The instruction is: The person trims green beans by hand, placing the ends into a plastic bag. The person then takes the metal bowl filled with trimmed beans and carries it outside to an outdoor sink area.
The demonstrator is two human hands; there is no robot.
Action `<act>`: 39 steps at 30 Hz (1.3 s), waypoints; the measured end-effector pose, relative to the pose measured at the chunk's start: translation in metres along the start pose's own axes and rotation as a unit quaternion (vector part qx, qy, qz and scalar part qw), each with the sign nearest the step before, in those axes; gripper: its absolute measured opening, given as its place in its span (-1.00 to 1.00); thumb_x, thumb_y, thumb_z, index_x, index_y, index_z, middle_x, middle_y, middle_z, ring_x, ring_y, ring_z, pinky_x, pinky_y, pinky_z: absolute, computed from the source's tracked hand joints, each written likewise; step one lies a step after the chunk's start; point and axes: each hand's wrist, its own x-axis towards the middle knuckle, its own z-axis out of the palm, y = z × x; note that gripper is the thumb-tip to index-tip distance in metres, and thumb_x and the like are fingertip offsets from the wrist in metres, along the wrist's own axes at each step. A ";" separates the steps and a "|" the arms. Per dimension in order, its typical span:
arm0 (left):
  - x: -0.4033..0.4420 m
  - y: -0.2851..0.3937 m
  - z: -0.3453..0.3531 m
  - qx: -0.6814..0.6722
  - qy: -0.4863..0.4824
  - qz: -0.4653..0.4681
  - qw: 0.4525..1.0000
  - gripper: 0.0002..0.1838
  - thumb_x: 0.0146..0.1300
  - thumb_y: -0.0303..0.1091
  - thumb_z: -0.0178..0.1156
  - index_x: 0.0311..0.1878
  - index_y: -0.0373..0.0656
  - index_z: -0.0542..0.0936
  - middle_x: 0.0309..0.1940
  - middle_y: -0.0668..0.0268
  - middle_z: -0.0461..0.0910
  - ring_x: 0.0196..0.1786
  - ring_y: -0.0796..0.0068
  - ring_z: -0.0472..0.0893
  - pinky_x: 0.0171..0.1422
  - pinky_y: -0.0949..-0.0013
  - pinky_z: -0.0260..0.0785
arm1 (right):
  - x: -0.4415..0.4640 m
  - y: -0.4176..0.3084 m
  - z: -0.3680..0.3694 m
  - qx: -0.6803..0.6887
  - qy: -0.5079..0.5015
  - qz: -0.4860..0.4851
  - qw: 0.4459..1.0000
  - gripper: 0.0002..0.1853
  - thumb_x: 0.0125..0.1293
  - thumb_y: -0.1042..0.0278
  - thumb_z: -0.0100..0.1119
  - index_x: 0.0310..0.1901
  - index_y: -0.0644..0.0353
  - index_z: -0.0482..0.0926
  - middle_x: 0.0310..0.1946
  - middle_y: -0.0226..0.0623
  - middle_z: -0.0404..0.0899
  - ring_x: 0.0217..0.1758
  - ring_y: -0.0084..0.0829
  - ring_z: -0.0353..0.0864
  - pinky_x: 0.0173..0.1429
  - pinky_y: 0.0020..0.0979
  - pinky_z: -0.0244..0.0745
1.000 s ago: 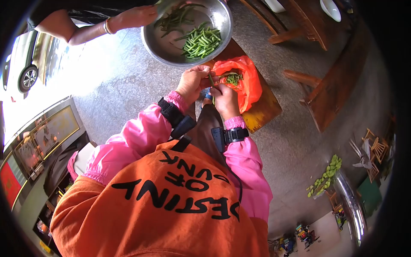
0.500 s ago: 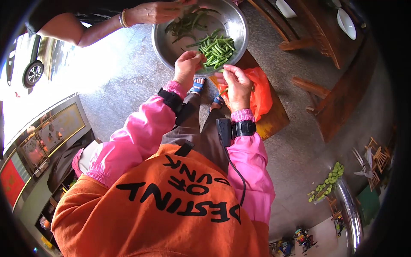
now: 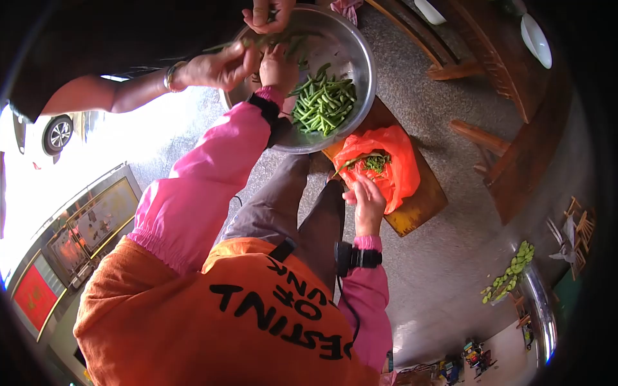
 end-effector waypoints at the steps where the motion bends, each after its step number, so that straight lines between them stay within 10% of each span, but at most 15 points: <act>1: 0.010 -0.003 0.009 0.039 0.041 0.061 0.997 -0.66 0.04 -0.28 0.11 -0.06 -0.04 0.50 -0.12 0.04 0.49 -0.12 -0.01 0.52 -0.04 0.10 0.38 | -0.003 0.007 -0.004 -0.003 0.010 0.007 1.000 -0.67 0.24 0.36 0.08 0.00 0.37 0.45 -0.41 -0.31 0.56 -0.50 -0.51 0.57 -0.43 -0.59 0.44; 3: 0.021 -0.005 0.020 0.081 0.084 0.123 0.986 -0.61 0.04 -0.26 0.10 0.00 -0.04 0.46 -0.07 0.04 0.46 -0.12 -0.01 0.52 -0.05 0.09 0.38 | -0.009 0.018 -0.011 0.003 0.028 0.017 0.999 -0.67 0.24 0.38 0.09 0.00 0.37 0.46 -0.40 -0.30 0.56 -0.51 -0.52 0.57 -0.44 -0.60 0.43; 7: 0.031 -0.008 0.027 0.117 -0.027 -0.034 0.992 -0.65 0.08 -0.17 0.08 -0.05 -0.03 0.47 -0.05 0.10 0.45 -0.04 0.06 0.49 0.02 0.13 0.36 | -0.015 0.030 -0.012 0.019 0.050 0.024 0.998 -0.69 0.23 0.41 0.09 -0.01 0.36 0.46 -0.38 -0.29 0.56 -0.53 -0.53 0.55 -0.47 -0.61 0.42; 13: -0.001 -0.011 -0.009 0.044 0.051 0.168 0.983 -0.83 0.05 -0.35 0.08 -0.26 -0.07 0.54 -0.34 0.19 0.54 -0.25 0.10 0.54 -0.15 0.17 0.40 | -0.008 0.002 0.000 -0.015 -0.008 0.002 1.000 -0.71 0.27 0.40 0.07 -0.03 0.35 0.47 -0.38 -0.34 0.57 -0.52 -0.60 0.53 -0.43 -0.65 0.38; 19: -0.093 0.019 -0.068 -0.042 -0.151 0.374 0.914 -0.73 -0.12 -0.55 0.11 -0.26 -0.09 0.51 -0.46 0.22 0.48 -0.40 0.14 0.53 -0.35 0.21 0.40 | -0.003 -0.052 0.026 -0.087 -0.098 -0.115 0.985 -0.69 0.31 0.34 0.01 0.04 0.27 0.44 -0.33 -0.42 0.53 -0.48 -0.68 0.45 -0.41 -0.61 0.35; 39: -0.213 0.066 -0.063 -0.157 -0.243 0.287 0.913 -0.84 -0.07 -0.40 0.22 -0.35 -0.12 0.54 -0.42 0.23 0.51 -0.31 0.15 0.55 -0.29 0.25 0.41 | -0.022 -0.068 -0.016 -0.143 -0.218 -0.022 0.965 -0.83 0.23 0.41 -0.06 -0.32 0.29 0.53 -0.55 -0.35 0.54 -0.67 -0.57 0.48 -0.53 -0.56 0.43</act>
